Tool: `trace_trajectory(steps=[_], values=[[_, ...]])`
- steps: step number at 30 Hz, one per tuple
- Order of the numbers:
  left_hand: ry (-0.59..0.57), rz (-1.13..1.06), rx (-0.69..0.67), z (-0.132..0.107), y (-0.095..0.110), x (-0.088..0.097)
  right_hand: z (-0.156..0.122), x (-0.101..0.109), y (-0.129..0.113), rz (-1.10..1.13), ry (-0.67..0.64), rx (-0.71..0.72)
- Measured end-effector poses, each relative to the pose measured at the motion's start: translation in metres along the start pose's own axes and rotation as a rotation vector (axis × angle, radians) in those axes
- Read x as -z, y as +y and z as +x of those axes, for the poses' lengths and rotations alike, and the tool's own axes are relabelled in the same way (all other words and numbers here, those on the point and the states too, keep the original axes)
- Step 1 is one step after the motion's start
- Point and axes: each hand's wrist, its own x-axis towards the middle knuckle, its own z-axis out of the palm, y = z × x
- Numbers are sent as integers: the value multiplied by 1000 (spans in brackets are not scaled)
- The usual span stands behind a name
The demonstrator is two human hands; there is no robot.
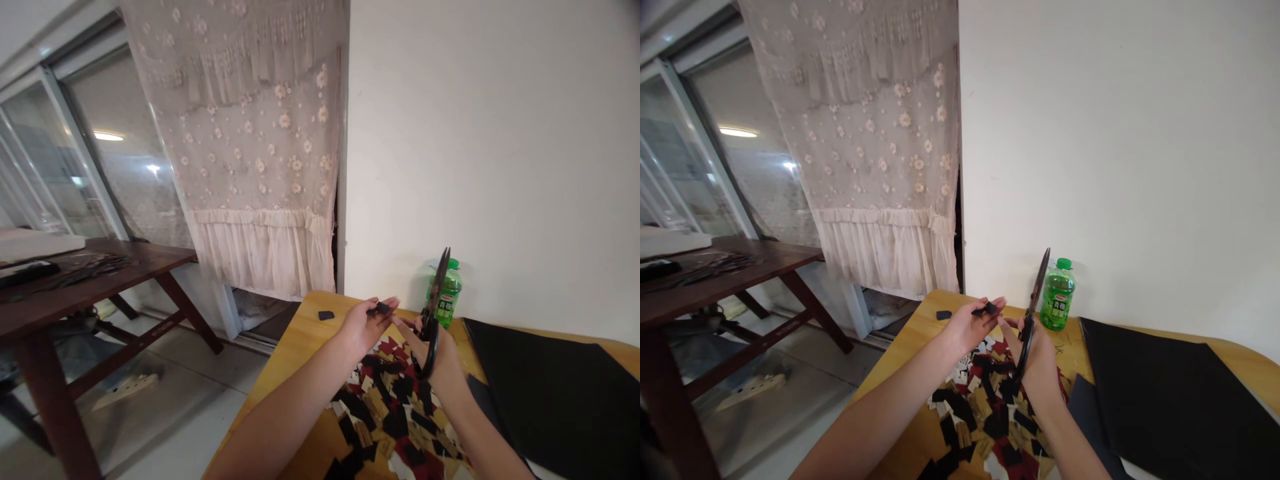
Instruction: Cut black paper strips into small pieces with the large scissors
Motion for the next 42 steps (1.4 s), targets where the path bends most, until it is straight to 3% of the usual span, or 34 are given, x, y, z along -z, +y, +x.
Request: trace_trajectory(steps=[16, 26, 36, 42], values=[[-57, 83, 3, -9, -9, -6, 0, 4, 0, -5, 79, 71], [-53, 67, 20, -6, -8, -5, 0, 7, -9, 51, 97, 24], [-72, 66, -3, -5, -9, -2, 2, 5, 6, 46, 73, 8], [-56, 62, -3, -5, -12, -3, 3, 8, -3, 23, 59, 5]])
